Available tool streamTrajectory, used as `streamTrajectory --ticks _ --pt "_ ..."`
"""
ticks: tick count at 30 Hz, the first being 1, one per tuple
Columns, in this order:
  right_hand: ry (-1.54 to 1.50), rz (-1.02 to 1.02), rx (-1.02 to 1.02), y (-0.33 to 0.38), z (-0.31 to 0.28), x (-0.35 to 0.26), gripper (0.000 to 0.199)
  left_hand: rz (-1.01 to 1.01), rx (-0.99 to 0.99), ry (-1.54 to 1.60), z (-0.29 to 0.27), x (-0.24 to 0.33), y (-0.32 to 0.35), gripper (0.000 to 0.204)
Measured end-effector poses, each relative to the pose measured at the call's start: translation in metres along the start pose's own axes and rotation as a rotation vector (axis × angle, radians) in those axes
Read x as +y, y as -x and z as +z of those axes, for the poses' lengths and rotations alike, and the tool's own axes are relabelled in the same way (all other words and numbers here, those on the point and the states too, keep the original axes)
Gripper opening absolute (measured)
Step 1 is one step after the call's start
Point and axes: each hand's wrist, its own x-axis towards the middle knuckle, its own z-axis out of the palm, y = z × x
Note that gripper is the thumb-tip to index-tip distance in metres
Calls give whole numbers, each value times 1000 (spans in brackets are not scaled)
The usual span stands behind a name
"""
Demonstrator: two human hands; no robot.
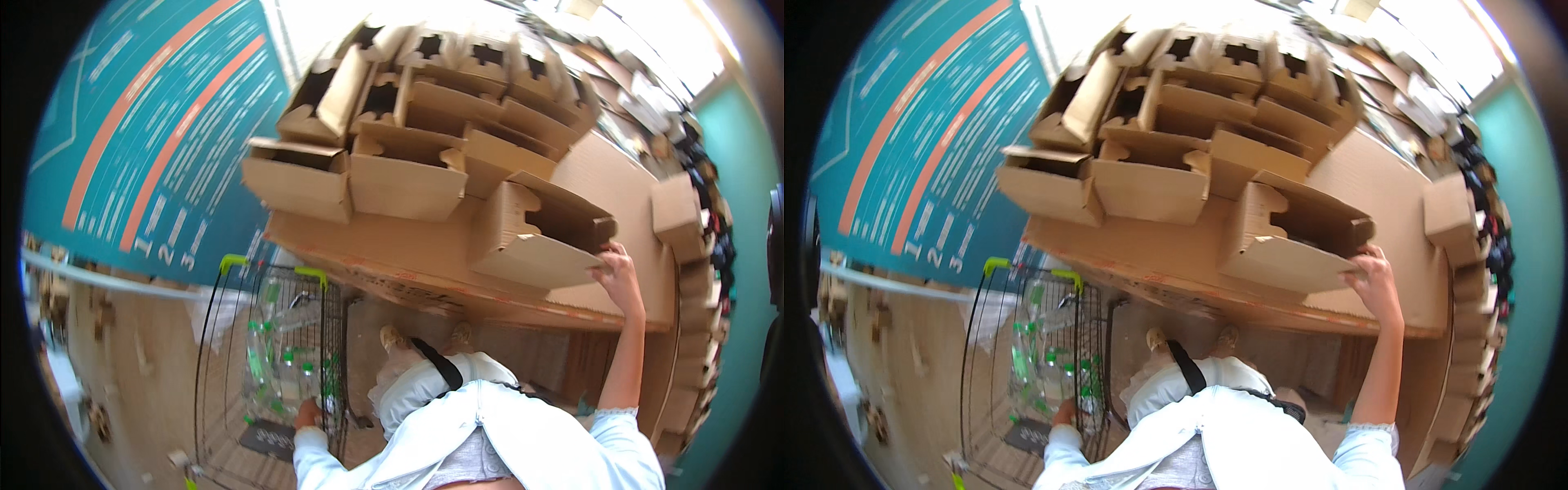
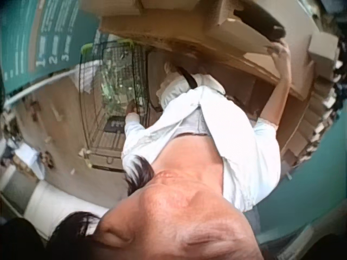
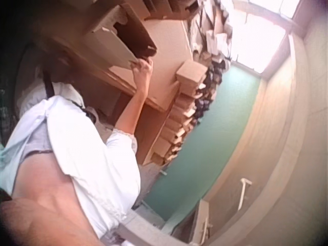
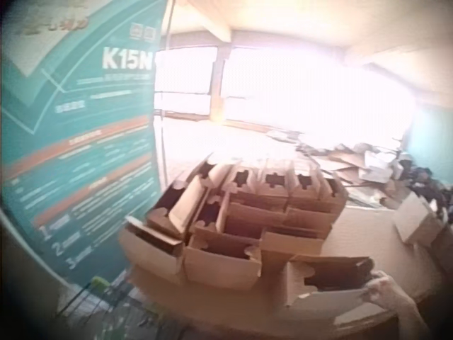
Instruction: The person takes plastic bottles from a metal cart by hand, inserts them into individual cardboard boxes on a table, and slides the filled boxes to the side.
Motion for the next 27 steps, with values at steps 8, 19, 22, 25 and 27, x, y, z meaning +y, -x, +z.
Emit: streamTrajectory --ticks 8,19,22,25,27 --pt "56 31 12 12 6 11 32 277 215 83 57 -32 -82 38" --pt "-6 -34 36 8 8 17 28 62 916 62 -6 -14 29 35" --pt "-70 -34 54 4 10 16 27 -145 1209 98 -25 -18 54 42" --pt "-132 -127 60 3 9 22 24 -343 1343 194 -93 78 137 49" --pt "-132 -225 88 1 7 22 21 -352 1480 119 -128 79 156 52"
